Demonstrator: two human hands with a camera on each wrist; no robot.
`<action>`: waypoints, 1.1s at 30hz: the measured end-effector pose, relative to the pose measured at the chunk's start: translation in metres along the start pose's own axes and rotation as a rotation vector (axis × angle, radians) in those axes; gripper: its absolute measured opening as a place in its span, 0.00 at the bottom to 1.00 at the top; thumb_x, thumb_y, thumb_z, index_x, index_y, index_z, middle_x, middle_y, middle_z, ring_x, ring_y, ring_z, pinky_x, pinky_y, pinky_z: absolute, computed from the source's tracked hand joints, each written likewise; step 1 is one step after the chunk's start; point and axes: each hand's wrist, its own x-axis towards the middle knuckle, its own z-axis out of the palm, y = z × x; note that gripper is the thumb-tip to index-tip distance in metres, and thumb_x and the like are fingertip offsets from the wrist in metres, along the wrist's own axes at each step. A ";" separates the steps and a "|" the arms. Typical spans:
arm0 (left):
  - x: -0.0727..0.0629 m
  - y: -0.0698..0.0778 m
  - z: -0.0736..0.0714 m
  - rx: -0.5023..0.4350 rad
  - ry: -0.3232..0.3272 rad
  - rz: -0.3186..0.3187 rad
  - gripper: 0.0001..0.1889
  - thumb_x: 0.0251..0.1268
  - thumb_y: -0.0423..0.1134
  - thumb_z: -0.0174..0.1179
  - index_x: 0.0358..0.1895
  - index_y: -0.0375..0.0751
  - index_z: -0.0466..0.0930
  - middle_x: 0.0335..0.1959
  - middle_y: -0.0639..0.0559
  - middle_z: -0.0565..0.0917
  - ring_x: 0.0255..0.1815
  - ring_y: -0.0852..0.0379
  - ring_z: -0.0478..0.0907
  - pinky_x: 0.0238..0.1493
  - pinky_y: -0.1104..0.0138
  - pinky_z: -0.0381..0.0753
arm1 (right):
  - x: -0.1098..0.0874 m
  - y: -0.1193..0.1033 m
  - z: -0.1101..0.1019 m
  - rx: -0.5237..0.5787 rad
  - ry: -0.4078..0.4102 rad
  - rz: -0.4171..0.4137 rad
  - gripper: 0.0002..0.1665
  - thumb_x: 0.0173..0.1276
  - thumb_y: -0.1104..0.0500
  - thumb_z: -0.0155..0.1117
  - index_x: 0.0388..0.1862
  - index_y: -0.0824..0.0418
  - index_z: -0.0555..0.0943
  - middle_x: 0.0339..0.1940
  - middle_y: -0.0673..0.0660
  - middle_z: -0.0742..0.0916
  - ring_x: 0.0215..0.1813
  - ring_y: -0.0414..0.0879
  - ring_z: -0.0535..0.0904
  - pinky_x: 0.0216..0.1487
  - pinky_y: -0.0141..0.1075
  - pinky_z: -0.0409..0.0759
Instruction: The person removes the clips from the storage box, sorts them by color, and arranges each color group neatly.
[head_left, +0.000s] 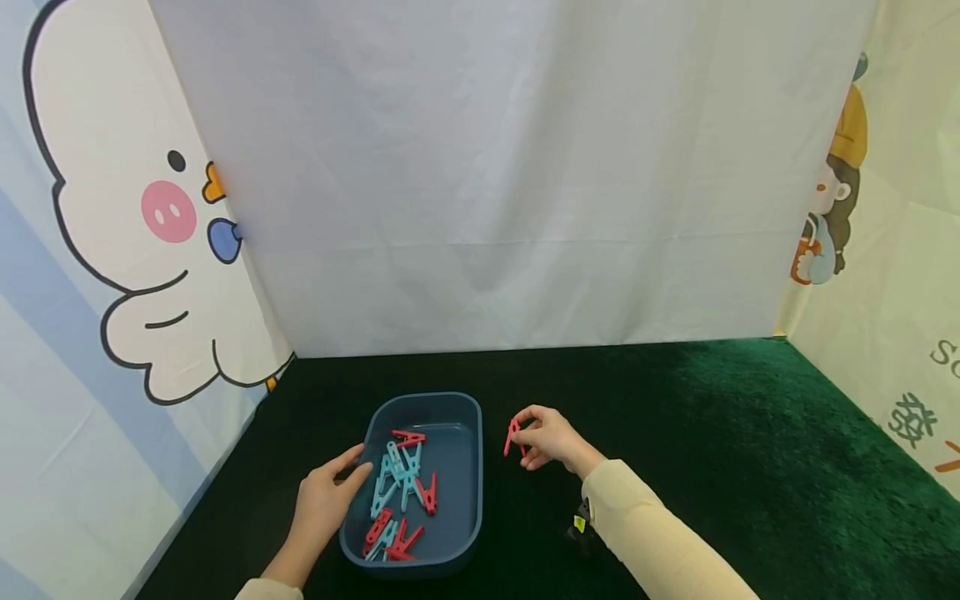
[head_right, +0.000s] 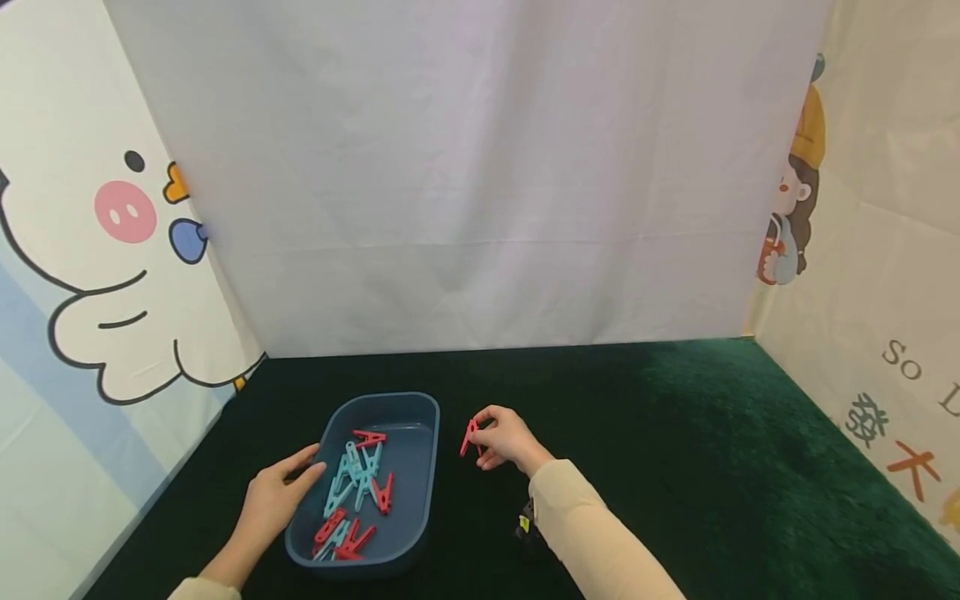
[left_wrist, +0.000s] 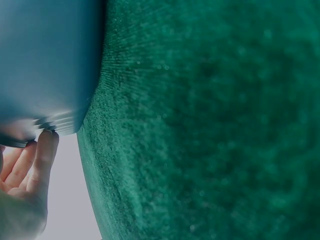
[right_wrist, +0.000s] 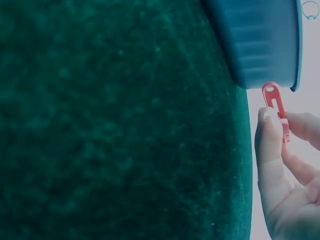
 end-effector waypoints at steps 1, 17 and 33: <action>0.000 0.000 0.000 -0.003 -0.002 -0.002 0.26 0.67 0.49 0.53 0.64 0.41 0.68 0.60 0.33 0.70 0.46 0.46 0.77 0.39 0.59 0.79 | 0.001 0.001 0.000 -0.004 -0.004 0.005 0.16 0.64 0.64 0.59 0.50 0.65 0.72 0.30 0.62 0.80 0.20 0.45 0.78 0.23 0.35 0.79; 0.001 0.001 0.001 -0.016 -0.002 -0.006 0.26 0.67 0.49 0.53 0.64 0.40 0.68 0.60 0.32 0.68 0.46 0.45 0.77 0.38 0.59 0.79 | 0.006 0.010 0.003 -0.067 -0.005 0.050 0.14 0.64 0.64 0.59 0.48 0.66 0.73 0.24 0.60 0.79 0.18 0.44 0.79 0.23 0.34 0.79; 0.001 -0.001 0.000 -0.009 -0.015 0.005 0.28 0.66 0.51 0.53 0.64 0.41 0.67 0.60 0.32 0.68 0.47 0.44 0.77 0.39 0.59 0.79 | 0.007 0.011 0.005 -0.139 -0.001 0.063 0.14 0.64 0.65 0.59 0.48 0.67 0.73 0.23 0.60 0.80 0.17 0.43 0.78 0.22 0.35 0.79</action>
